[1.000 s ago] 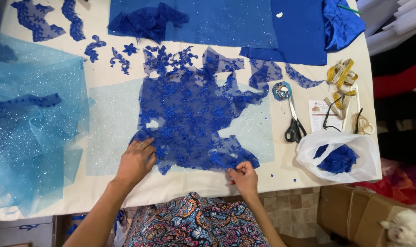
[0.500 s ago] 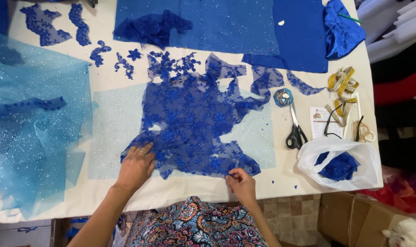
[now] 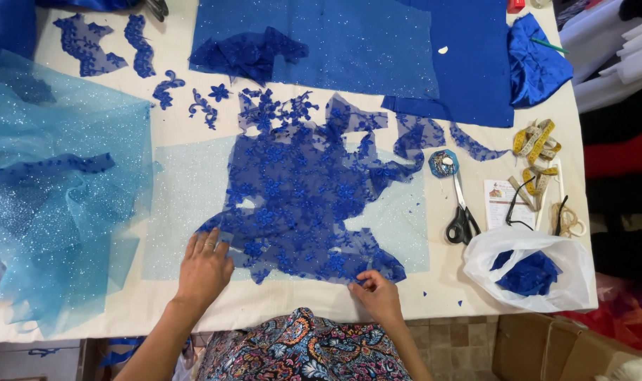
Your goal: The person arranges and smooths a piece of blue floral lace fabric on a white table. They also handle a piece of blue glittery fabric and a white plastic bag containing blue scraps, moving them around the workspace.
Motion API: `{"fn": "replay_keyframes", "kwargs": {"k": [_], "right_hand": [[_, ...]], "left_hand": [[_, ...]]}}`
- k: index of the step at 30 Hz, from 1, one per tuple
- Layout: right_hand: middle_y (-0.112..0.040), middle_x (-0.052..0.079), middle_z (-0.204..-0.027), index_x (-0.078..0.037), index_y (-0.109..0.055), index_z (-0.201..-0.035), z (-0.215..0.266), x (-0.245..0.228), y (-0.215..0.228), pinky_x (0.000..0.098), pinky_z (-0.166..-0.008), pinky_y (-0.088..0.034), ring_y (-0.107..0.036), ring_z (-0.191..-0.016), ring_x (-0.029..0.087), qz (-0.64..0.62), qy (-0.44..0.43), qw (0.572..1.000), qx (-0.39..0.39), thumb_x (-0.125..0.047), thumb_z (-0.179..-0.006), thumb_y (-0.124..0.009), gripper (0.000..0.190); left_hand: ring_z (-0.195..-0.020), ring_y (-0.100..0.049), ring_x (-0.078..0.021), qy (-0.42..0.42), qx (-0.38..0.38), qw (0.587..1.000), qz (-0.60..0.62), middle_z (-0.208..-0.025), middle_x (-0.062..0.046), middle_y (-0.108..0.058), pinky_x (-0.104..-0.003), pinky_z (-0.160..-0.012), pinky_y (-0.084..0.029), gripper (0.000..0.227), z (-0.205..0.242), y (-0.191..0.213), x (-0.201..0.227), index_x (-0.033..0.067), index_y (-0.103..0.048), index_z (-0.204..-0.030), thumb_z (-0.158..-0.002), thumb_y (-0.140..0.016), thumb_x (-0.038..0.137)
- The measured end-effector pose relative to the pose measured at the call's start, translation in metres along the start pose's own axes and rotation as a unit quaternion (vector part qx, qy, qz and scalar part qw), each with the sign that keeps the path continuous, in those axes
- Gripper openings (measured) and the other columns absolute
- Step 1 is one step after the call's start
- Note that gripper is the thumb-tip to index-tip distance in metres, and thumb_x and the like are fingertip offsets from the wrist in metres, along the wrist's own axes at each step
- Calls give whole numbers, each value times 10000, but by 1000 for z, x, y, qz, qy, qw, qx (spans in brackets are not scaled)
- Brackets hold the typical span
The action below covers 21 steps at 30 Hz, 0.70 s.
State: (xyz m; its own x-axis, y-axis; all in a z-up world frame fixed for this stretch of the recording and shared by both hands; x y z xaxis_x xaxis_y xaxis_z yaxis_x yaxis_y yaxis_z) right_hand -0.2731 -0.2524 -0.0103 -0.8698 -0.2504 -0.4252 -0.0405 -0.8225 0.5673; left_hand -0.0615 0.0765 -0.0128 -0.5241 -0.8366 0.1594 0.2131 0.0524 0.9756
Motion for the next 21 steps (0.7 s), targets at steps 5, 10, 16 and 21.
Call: {"fn": "replay_keyframes", "kwargs": {"k": [5,10,16,21], "right_hand": [[-703,-23,-918,-173,-699,-1100,15,-11,6,209,-718,-537,-632,-855,118,21,-35,999,-25,-293,-873,-751,261],[-678,-19,-852,-157,-730,-1069,12,-2,10,256,-723,-487,-604,-807,117,-13,-32,999,-32,-294,-873,-766,241],[-720,-20,-871,-144,-737,-1081,4,12,12,241,-706,-490,-616,-791,106,-9,-33,999,-33,-312,-865,-761,276],[-722,-9,-935,-146,-717,-1039,20,6,20,230,-704,-554,-646,-815,120,11,-85,995,-42,-265,-929,-689,165]], "left_hand": [[-1437,-413,-356,33,-18,999,-13,-1493,-207,-476,-506,-1244,-255,457,4,-11,-18,64,-605,-1263,-908,-535,342],[-1439,-416,-318,46,-41,997,-38,-1516,-172,-461,-518,-1241,-243,447,5,-16,-24,104,-593,-1274,-905,-532,348],[-1445,-400,-332,50,-60,997,-16,-1518,-190,-447,-531,-1236,-249,455,4,-6,-23,82,-584,-1280,-890,-560,314],[-1414,-436,-343,44,-60,997,-3,-1508,-199,-457,-533,-1228,-268,453,2,-5,-23,65,-585,-1276,-868,-562,259]]}}
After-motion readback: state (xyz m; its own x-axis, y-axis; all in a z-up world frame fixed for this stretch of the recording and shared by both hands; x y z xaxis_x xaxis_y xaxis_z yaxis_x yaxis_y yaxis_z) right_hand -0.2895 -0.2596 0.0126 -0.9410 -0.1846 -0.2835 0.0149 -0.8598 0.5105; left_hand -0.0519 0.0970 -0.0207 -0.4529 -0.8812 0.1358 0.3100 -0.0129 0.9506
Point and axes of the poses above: each hand's wrist, its own z-axis away from the middle knuckle, its own y-axis out of the back of the hand, x = y × z, the point moved 10 cm from there along -z, towards the middle knuckle
